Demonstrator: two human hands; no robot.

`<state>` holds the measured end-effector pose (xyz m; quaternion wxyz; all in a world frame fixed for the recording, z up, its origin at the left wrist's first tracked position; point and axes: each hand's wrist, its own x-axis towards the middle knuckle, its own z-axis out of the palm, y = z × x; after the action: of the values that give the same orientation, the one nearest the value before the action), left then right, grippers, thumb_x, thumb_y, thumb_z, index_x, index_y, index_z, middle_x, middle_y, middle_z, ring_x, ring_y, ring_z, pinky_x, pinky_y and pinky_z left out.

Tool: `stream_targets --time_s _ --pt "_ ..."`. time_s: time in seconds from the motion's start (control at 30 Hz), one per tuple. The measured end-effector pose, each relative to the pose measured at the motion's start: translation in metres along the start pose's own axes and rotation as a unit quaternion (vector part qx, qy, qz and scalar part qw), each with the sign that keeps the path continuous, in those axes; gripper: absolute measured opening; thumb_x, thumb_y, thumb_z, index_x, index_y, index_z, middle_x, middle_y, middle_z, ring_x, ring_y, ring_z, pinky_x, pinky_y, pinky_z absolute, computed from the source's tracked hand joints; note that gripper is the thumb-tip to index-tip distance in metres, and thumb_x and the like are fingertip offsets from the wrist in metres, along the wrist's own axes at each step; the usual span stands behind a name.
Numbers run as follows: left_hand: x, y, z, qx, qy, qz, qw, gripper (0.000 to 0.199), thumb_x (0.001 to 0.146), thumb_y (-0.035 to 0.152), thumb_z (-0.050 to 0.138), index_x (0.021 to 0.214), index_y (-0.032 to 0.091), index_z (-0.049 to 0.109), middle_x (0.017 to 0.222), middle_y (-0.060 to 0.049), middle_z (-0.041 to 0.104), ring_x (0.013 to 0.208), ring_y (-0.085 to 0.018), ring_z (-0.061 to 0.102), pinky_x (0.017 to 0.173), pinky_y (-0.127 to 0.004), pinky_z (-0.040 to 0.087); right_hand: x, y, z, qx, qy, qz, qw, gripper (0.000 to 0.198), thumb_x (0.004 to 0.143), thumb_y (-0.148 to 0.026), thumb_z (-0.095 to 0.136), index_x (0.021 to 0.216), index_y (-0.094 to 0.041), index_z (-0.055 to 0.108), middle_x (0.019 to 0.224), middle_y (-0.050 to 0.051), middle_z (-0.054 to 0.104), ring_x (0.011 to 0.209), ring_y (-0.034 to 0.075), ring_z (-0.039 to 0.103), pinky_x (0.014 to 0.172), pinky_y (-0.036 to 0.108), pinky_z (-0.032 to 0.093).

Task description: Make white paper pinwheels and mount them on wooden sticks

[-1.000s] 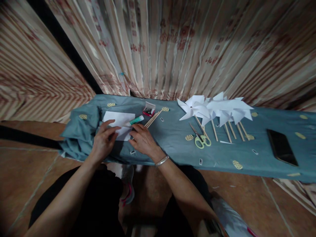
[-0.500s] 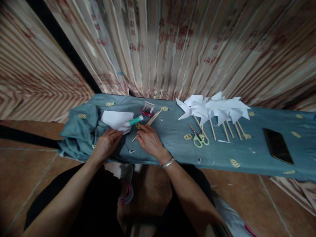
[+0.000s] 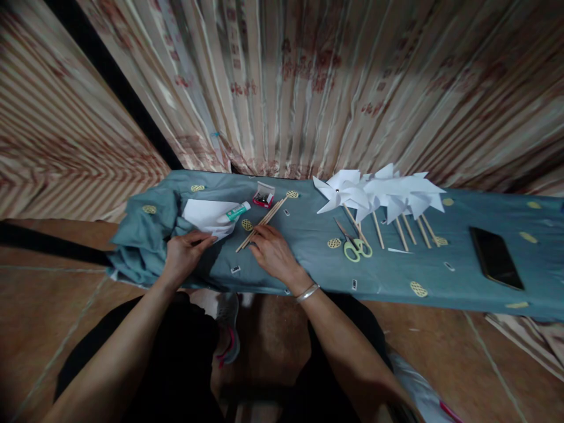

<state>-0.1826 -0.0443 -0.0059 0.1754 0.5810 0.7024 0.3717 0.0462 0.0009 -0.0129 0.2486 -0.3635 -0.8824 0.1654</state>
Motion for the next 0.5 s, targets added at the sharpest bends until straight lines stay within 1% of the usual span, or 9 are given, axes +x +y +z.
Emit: stream_targets --time_s 0.17,0.27,0.33,0.4,0.5 --pt "-0.002 0.002 -0.005 0.009 -0.030 0.031 0.999 0.032 0.082 0.042 0.055 0.080 0.018 0.076 0.085 -0.004 0.077 0.078 -0.021 0.070 0.072 -0.028 0.052 -0.008 0.004 -0.004 -0.001 0.000 0.002 1.000 0.020 0.089 -0.019 0.056 0.103 -0.016 0.070 0.123 0.012 0.063 0.119 0.024 0.055 0.105 0.044 0.046" --pt "-0.003 0.000 -0.005 0.024 -0.034 0.042 0.998 0.031 0.084 0.039 0.054 0.084 0.018 0.076 0.088 -0.005 0.077 0.081 -0.021 0.070 0.075 -0.029 0.052 -0.014 0.007 -0.007 -0.013 -0.005 0.007 1.000 0.019 0.090 -0.019 0.056 0.100 -0.015 0.070 0.122 0.014 0.063 0.117 0.024 0.056 0.103 0.043 0.047" --pt "-0.003 -0.001 -0.005 0.042 -0.019 0.060 0.997 0.028 0.084 0.035 0.054 0.087 0.018 0.076 0.091 -0.006 0.076 0.085 -0.021 0.070 0.079 -0.030 0.052 -0.018 0.009 -0.010 -0.019 -0.006 0.012 1.000 0.018 0.090 -0.020 0.056 0.100 -0.015 0.070 0.121 0.014 0.063 0.117 0.025 0.057 0.102 0.043 0.048" --pt "-0.004 0.001 -0.006 0.067 0.008 0.089 0.994 0.026 0.084 0.029 0.054 0.090 0.018 0.076 0.094 -0.008 0.075 0.089 -0.022 0.069 0.082 -0.031 0.052 -0.021 0.012 -0.013 -0.024 -0.007 0.016 1.000 0.018 0.090 -0.020 0.056 0.099 -0.016 0.070 0.121 0.013 0.064 0.116 0.024 0.058 0.102 0.043 0.048" --pt "-0.009 0.015 -0.011 0.096 0.043 0.131 0.986 0.026 0.087 0.028 0.051 0.095 0.020 0.075 0.094 -0.006 0.074 0.092 -0.021 0.068 0.085 -0.031 0.051 -0.025 0.015 -0.016 -0.030 -0.008 0.023 0.999 0.018 0.089 -0.020 0.056 0.099 -0.016 0.070 0.120 0.013 0.064 0.117 0.025 0.058 0.102 0.043 0.047"
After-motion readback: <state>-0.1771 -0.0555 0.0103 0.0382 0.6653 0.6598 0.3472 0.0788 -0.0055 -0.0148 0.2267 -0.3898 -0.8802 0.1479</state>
